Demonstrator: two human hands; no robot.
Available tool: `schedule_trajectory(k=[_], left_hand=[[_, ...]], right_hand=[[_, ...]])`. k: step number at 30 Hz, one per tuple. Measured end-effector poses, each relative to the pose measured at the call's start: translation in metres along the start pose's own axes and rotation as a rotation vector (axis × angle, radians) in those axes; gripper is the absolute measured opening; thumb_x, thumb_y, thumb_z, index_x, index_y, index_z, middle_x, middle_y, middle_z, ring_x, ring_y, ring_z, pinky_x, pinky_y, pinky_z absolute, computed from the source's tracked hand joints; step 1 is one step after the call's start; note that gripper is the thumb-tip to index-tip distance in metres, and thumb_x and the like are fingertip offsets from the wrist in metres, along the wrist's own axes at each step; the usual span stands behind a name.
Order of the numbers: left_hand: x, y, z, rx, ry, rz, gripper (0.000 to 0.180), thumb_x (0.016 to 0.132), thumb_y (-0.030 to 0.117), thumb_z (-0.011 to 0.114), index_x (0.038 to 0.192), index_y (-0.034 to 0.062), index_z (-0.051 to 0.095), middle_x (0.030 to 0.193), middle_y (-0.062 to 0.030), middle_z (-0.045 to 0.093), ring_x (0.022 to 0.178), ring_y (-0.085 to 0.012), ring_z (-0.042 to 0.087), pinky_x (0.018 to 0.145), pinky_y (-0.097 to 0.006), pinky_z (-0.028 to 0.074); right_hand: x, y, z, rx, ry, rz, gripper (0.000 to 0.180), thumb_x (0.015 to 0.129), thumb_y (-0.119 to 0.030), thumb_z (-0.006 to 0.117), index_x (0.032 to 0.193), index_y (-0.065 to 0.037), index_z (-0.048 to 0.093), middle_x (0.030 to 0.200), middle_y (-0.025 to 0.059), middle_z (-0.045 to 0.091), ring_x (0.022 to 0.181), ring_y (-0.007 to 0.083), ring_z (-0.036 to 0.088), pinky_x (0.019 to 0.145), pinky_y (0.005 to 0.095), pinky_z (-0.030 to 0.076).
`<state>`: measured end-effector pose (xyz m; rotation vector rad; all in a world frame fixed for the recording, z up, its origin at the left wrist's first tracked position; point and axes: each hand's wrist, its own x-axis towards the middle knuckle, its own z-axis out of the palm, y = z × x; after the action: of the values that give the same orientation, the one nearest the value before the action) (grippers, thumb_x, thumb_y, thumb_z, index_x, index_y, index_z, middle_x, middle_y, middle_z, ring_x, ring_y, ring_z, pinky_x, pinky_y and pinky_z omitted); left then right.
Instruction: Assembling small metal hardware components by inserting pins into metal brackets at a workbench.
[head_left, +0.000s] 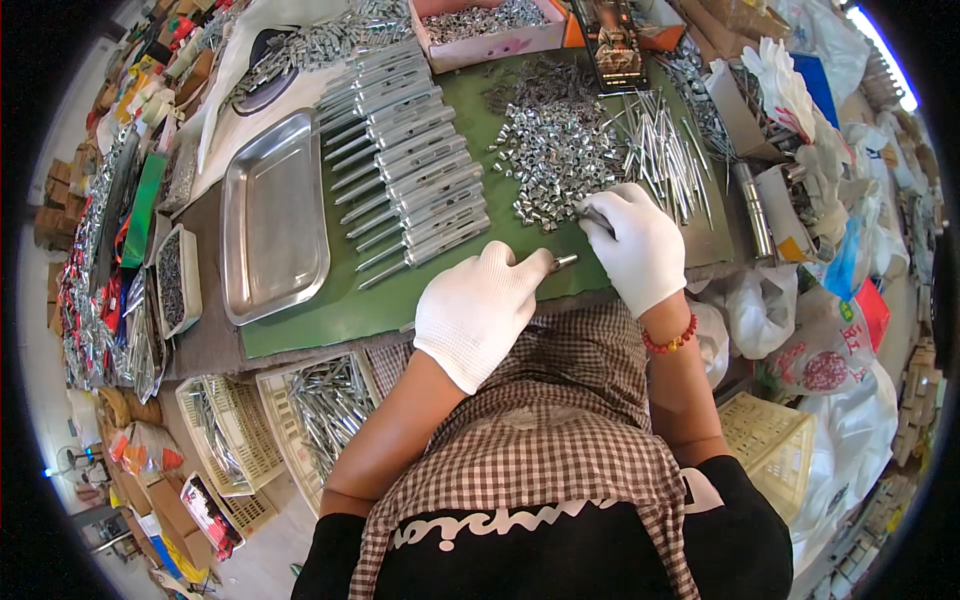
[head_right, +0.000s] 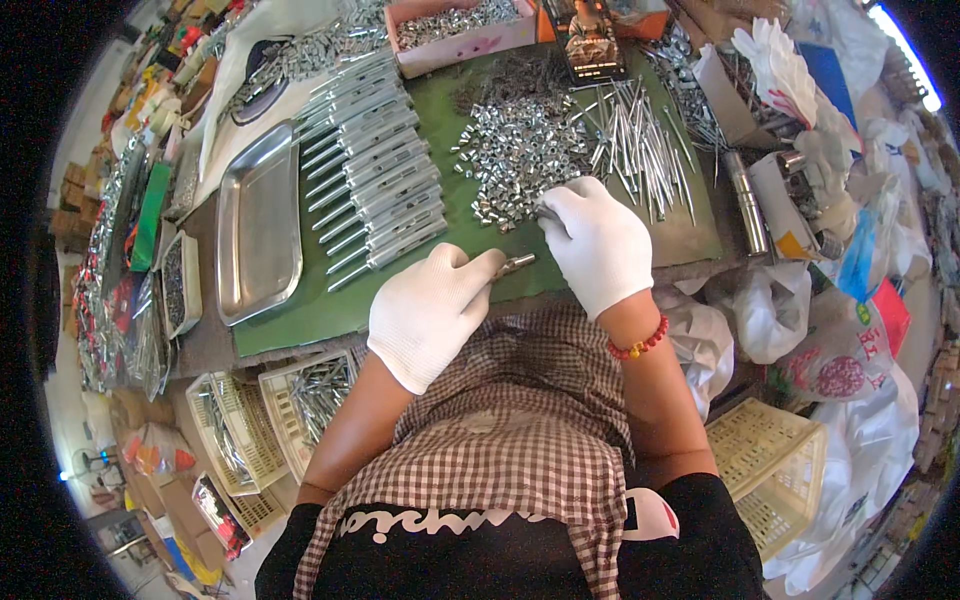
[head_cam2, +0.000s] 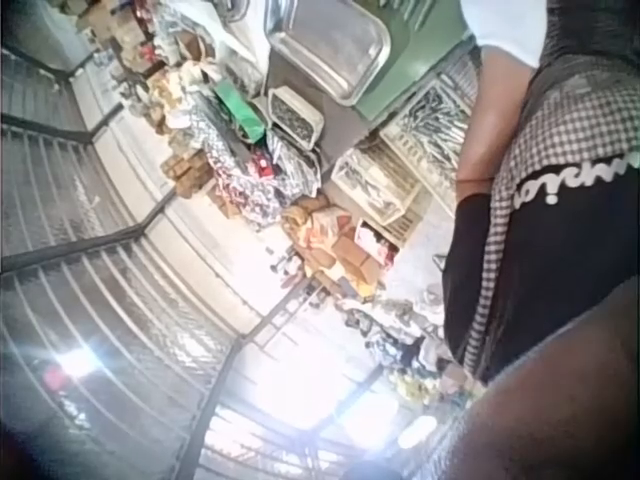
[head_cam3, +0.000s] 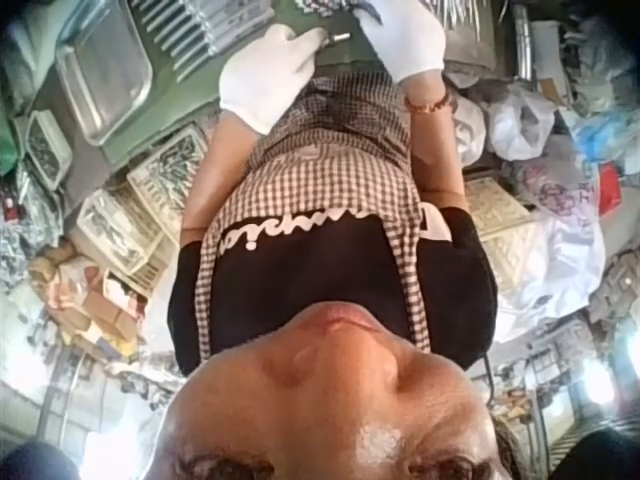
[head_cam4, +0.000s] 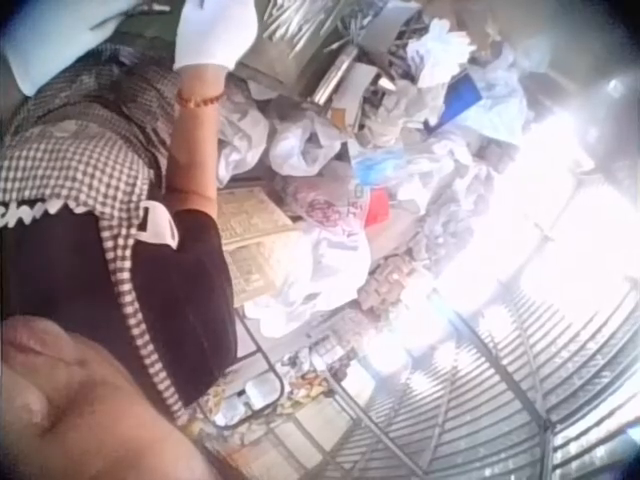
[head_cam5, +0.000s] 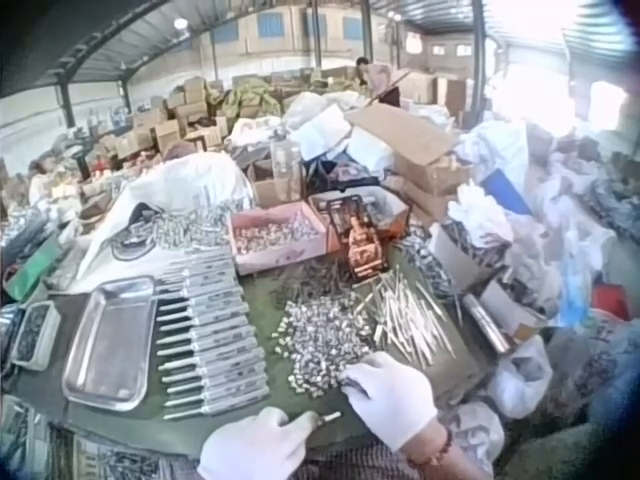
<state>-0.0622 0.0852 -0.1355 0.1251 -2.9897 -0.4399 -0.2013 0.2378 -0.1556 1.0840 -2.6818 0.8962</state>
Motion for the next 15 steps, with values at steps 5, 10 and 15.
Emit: schedule_trajectory(k=[5,10,15], left_hand=[[0.003,-0.001,-0.001,-0.014,-0.044,-0.010,0.026,0.089,0.018,0.058,0.114,0.0214,0.062,0.085,-0.0101,0.057,0.068,-0.0309,0.062,0.059,-0.043,0.050],[0.003,-0.002,-0.001,-0.032,-0.051,-0.011,0.027,0.090,0.019,0.058,0.117,0.0204,0.062,0.086,-0.0108,0.058,0.071,-0.0317,0.063,0.061,-0.043,0.051],[0.003,0.000,-0.004,-0.063,-0.048,-0.019,0.027,0.090,0.019,0.058,0.117,0.0197,0.063,0.087,-0.0112,0.058,0.071,-0.0323,0.064,0.062,-0.043,0.051]], right_hand=[[-0.007,-0.002,-0.004,0.142,0.020,-0.033,0.013,0.083,-0.016,0.073,0.095,-0.014,0.072,0.093,0.0063,0.067,0.080,0.0281,0.068,0.069,0.0372,0.054],[-0.020,-0.014,-0.011,0.331,-0.140,-0.042,0.014,0.080,-0.016,0.076,0.093,-0.010,0.072,0.092,0.0082,0.067,0.080,0.0286,0.068,0.070,0.0359,0.054],[-0.025,-0.013,-0.004,0.127,-0.082,-0.153,0.010,0.081,-0.015,0.072,0.092,-0.014,0.071,0.093,0.0067,0.066,0.080,0.0299,0.067,0.068,0.0391,0.054]])
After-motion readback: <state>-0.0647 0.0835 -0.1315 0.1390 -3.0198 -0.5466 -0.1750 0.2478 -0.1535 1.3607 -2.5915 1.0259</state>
